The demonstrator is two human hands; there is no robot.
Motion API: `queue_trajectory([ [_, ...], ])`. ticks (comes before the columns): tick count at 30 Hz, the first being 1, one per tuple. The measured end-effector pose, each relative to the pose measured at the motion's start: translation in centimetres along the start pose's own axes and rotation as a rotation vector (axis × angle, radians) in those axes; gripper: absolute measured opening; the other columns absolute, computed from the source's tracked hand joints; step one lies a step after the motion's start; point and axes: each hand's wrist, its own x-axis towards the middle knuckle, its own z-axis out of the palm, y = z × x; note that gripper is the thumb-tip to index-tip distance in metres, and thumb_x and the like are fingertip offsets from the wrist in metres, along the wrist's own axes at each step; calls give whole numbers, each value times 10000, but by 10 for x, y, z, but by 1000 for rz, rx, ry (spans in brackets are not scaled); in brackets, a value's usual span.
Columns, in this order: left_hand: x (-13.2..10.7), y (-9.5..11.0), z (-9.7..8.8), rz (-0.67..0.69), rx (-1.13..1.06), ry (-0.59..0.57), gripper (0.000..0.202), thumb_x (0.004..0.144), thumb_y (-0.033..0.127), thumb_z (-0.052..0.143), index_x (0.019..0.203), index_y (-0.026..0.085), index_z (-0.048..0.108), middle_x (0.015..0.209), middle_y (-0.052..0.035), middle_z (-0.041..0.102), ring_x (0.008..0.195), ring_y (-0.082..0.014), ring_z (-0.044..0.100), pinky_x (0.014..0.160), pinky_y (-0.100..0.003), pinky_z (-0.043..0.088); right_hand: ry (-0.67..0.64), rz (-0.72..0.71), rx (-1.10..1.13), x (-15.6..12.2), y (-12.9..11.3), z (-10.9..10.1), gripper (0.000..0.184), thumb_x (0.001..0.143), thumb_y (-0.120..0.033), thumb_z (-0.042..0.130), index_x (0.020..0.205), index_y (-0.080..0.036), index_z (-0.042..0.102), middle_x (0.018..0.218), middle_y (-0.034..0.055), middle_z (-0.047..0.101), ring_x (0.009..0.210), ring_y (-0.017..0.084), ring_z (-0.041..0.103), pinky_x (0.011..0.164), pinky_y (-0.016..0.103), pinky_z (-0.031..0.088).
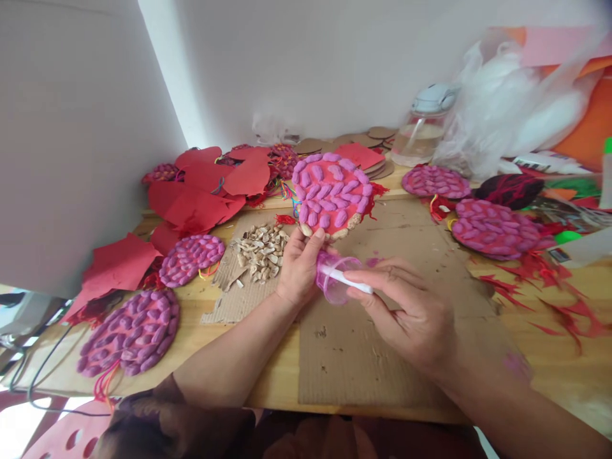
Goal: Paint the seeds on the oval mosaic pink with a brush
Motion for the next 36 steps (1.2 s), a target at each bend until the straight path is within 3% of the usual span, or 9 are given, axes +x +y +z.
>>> queue_trajectory([
  [5, 4, 1, -3, 29, 15, 15, 362, 744, 396, 814, 857, 202, 531, 720, 32, 647, 511, -93, 603, 473, -212, 499, -75, -110, -113, 2, 1, 0, 158, 870, -62, 676, 1010, -115, 727, 859, 74, 744, 785, 187, 592, 773, 364, 518],
  [10, 4, 2, -4, 5, 40, 15, 339, 743, 374, 816, 861, 208, 545, 696, 33, 645, 525, -101, 614, 485, -213, 509, -49, -183, -268, 2, 1, -3, 143, 873, -83, 686, 1009, -99, 728, 858, 84, 744, 769, 195, 569, 778, 369, 511],
  [15, 2, 2, -3, -12, 48, 14, 350, 740, 375, 821, 889, 209, 552, 719, 27, 662, 517, -102, 611, 484, -222, 517, -56, -145, -251, -1, 3, -1, 152, 876, -90, 680, 1020, -105, 725, 873, 82, 735, 820, 209, 565, 806, 381, 507],
  [18, 1, 2, -2, -13, 59, 13, 342, 746, 377, 817, 885, 212, 552, 711, 32, 654, 505, -97, 603, 469, -211, 501, -104, -63, -145, -2, 3, 0, 132, 892, -96, 654, 999, -122, 726, 851, 68, 729, 822, 208, 561, 798, 395, 496],
  [22, 1, 2, -1, -21, 66, 2, 335, 740, 366, 822, 888, 211, 564, 705, 36, 644, 527, -101, 614, 478, -209, 501, -65, 23, -1, -1, 1, 0, 141, 906, -98, 644, 1016, -132, 725, 871, 59, 736, 822, 179, 583, 795, 357, 504],
  [31, 4, 1, -5, -21, 17, 20, 316, 748, 346, 816, 901, 194, 585, 704, 40, 645, 529, -86, 596, 508, -215, 509, -11, -111, -212, 1, 5, -1, 145, 881, -71, 658, 1006, -111, 720, 824, 71, 742, 768, 192, 578, 765, 364, 505],
  [36, 5, 1, -6, -26, -8, 30, 292, 755, 323, 811, 907, 191, 600, 733, 32, 667, 534, -77, 592, 514, -204, 506, -19, -120, -211, 2, 4, -1, 150, 900, -89, 635, 1015, -159, 702, 822, 50, 740, 754, 188, 589, 757, 365, 510],
])
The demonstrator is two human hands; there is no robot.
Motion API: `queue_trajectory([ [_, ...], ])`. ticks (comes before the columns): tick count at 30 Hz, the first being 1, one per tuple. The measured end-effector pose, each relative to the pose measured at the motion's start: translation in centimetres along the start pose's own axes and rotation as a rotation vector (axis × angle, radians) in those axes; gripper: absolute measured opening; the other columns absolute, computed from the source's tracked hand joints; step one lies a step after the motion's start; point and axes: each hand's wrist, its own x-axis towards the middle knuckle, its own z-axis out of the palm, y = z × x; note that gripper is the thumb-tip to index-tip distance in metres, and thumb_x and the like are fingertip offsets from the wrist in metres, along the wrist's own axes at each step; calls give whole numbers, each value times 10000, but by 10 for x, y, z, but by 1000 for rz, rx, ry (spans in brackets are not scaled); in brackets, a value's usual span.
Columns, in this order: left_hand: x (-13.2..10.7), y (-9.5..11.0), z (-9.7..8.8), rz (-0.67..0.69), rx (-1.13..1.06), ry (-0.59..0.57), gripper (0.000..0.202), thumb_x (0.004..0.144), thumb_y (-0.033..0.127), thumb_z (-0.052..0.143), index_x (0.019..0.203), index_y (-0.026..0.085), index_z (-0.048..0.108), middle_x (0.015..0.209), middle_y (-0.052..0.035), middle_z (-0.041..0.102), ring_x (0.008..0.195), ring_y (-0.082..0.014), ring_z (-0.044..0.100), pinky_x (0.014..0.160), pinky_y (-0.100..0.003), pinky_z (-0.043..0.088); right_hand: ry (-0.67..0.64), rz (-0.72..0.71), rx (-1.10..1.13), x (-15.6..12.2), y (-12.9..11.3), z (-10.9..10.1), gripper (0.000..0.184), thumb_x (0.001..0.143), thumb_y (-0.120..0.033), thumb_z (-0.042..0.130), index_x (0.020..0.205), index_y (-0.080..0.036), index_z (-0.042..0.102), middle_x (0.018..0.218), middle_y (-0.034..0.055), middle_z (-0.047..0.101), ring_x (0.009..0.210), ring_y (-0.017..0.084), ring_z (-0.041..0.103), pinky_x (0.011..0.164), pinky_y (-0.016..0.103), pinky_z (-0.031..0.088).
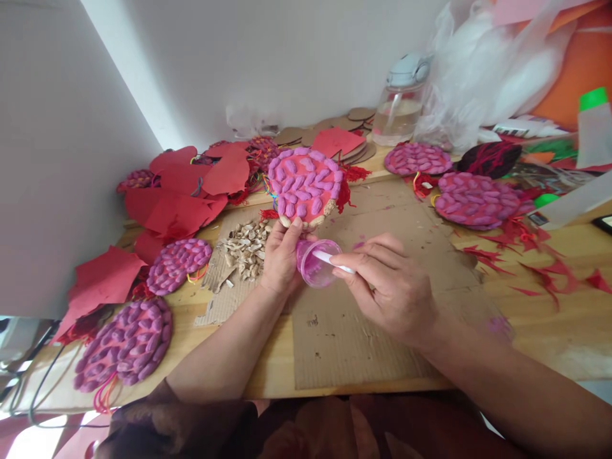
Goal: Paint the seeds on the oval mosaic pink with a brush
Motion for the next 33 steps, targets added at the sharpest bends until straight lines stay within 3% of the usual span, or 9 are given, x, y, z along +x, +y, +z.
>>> queue_trajectory([
  [10, -1, 2, 1, -12, 45, -5, 330, 729, 356, 827, 892, 198, 588, 737, 27, 676, 536, -89, 615, 499, -204, 509, -22, 129, 173, -1, -3, 0, 152, 900, -98, 633, 1001, -182, 710, 864, 44, 741, 807, 184, 601, 754, 346, 514],
  [17, -1, 1, 2, 1, 56, -6, 331, 732, 347, 826, 893, 193, 581, 730, 25, 668, 542, -96, 622, 512, -214, 524, 10, 6, -8, -1, 1, 1, 158, 893, -81, 621, 1005, -161, 698, 814, 54, 733, 753, 197, 582, 738, 371, 513],
  [23, 0, 0, 1, 9, 66, -4, 329, 737, 358, 821, 899, 198, 583, 725, 27, 663, 533, -97, 619, 512, -218, 524, 13, -11, -18, -1, 1, 1, 175, 906, -95, 609, 1035, -186, 685, 833, 49, 736, 766, 198, 589, 767, 379, 522],
  [29, -2, -1, 2, 12, 83, -17, 341, 733, 367, 826, 913, 205, 586, 721, 27, 664, 531, -105, 623, 496, -218, 520, -79, 68, 47, -6, 0, 7, 134, 922, -115, 579, 963, -165, 695, 811, 63, 712, 802, 215, 562, 780, 389, 502],
  [33, -2, -1, 3, 4, 86, -9, 342, 732, 366, 827, 924, 211, 591, 694, 37, 650, 529, -108, 620, 505, -225, 528, -42, 113, 118, -5, -2, 7, 130, 925, -113, 585, 956, -172, 696, 836, 51, 733, 781, 191, 570, 774, 370, 492],
])
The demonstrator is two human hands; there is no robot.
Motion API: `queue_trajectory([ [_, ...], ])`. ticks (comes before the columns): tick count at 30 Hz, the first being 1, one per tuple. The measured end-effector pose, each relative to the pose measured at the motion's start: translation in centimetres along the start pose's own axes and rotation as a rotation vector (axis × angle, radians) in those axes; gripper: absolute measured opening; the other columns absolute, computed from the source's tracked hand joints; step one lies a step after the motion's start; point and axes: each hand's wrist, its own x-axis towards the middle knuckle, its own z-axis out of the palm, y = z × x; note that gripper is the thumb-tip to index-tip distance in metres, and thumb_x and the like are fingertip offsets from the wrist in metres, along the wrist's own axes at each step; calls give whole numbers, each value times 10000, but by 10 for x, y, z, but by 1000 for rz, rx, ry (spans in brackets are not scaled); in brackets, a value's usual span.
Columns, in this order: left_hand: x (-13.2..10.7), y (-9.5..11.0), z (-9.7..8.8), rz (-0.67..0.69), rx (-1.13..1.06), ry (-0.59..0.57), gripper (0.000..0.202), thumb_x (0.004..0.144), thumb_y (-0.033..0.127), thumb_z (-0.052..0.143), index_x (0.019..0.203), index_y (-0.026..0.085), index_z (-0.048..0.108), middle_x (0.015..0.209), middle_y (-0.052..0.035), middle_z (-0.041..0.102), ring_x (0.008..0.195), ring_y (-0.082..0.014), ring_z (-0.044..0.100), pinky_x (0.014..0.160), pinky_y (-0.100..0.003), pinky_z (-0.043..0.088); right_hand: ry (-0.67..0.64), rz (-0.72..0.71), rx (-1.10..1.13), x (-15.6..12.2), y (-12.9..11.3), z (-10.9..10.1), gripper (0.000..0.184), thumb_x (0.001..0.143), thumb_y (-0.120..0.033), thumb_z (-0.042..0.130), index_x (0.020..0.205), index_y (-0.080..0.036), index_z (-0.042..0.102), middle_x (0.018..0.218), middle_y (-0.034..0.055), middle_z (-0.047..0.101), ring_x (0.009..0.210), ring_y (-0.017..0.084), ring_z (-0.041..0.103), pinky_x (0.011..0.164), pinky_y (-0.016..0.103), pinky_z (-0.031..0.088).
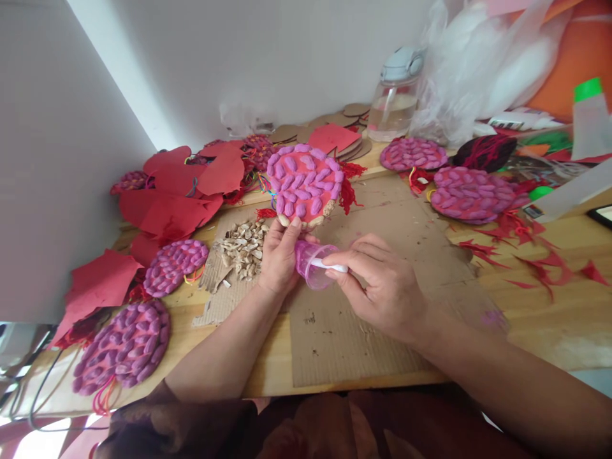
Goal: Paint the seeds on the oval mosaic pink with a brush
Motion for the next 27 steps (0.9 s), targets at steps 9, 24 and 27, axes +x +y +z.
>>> queue_trajectory([
  [9, 0, 3, -2, -27, -39, -13, 307, 754, 356, 817, 899, 208, 590, 694, 37, 647, 561, -111, 638, 559, -244, 538, 54, 129, 134, 4, -4, -7, 142, 915, -145, 636, 999, -208, 731, 849, 30, 737, 814, 171, 628, 762, 338, 521],
  [24, 8, 3, -7, -41, -75, 122, 306, 708, 311, 826, 847, 170, 593, 693, 17, 681, 521, -83, 601, 532, -196, 484, 271, 497, 469, 10, 20, -33, 127, 976, -315, 587, 953, -213, 659, 697, 6, 636, 614, 133, 601, 499, 252, 434],
  [27, 6, 4, -6, -73, -66, 118, 341, 687, 325, 838, 852, 165, 586, 676, 15, 675, 501, -87, 592, 509, -196, 476, 320, 531, 570, 10, 30, -34, 142, 973, -340, 588, 935, -216, 646, 686, -3, 593, 609, 135, 595, 477, 251, 409],
])
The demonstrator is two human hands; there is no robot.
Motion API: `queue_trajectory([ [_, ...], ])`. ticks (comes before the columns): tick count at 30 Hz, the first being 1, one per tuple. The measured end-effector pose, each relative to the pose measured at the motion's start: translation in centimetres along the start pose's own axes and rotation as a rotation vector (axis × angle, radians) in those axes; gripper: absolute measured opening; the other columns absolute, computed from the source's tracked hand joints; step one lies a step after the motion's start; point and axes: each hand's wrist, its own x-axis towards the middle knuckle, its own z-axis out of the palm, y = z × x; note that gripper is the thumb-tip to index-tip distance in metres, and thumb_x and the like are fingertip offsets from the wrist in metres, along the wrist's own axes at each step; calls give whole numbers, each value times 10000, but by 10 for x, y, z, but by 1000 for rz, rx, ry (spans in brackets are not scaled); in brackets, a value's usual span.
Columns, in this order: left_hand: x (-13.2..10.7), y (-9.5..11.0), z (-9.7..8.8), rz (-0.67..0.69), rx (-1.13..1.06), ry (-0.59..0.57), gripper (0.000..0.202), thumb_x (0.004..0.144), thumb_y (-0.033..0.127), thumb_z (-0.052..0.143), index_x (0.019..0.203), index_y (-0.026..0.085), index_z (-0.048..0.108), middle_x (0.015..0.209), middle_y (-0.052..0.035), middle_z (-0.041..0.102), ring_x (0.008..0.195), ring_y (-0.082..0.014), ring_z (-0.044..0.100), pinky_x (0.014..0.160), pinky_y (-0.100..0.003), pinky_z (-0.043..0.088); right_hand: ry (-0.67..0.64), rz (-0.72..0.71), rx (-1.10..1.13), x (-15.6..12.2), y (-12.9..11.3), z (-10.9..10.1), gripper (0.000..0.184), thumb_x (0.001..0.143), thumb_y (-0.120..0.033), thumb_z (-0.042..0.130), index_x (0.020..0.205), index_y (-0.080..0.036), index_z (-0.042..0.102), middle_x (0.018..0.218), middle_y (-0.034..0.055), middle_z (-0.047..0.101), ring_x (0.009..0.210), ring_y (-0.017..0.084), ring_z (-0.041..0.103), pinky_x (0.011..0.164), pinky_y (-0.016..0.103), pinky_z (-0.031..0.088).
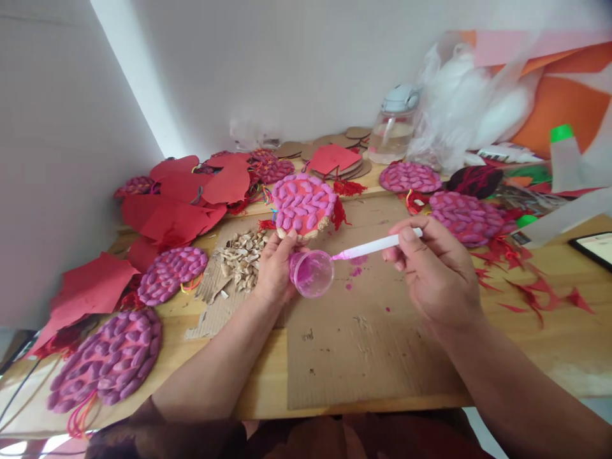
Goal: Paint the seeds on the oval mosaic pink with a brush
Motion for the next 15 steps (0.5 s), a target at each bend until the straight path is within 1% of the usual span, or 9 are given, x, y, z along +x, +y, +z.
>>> queue_trajectory([
  [2, -2, 1, 1, -4, 14, -7, 358, 680, 335, 844, 854, 165, 582, 685, 11, 678, 500, -84, 589, 504, -192, 474, 13, 7, 33, 3, 3, -3, 136, 957, -344, 609, 907, -218, 625, 689, -8, 570, 603, 136, 582, 470, 254, 397],
  [4, -4, 1, 3, 2, 34, -26, 363, 687, 343, 843, 858, 167, 577, 697, 9, 677, 508, -86, 593, 509, -194, 485, 21, -29, -8, 6, 3, -6, 122, 937, -331, 638, 889, -226, 599, 680, -17, 564, 579, 132, 562, 463, 256, 390],
  [8, -8, 1, 5, 33, 62, -74, 379, 717, 371, 830, 898, 176, 561, 719, 11, 669, 514, -98, 605, 491, -204, 499, 75, -162, -232, 9, -1, -10, 85, 941, -305, 637, 911, -239, 593, 671, -23, 598, 529, 123, 522, 445, 258, 377],
  [12, -8, -2, 3, 67, 78, -101, 395, 732, 382, 825, 915, 181, 538, 755, 8, 672, 522, -103, 619, 491, -211, 515, 158, -232, -358, 6, -5, -9, 64, 920, -290, 662, 950, -233, 658, 725, -2, 642, 600, 139, 573, 499, 268, 418],
  [15, -7, -3, 1, 84, 95, -125, 383, 758, 385, 808, 943, 182, 542, 768, 8, 666, 532, -104, 626, 491, -211, 517, 179, -289, -505, 2, -4, -8, 69, 905, -285, 675, 940, -226, 683, 767, 8, 652, 616, 140, 552, 531, 286, 409],
])
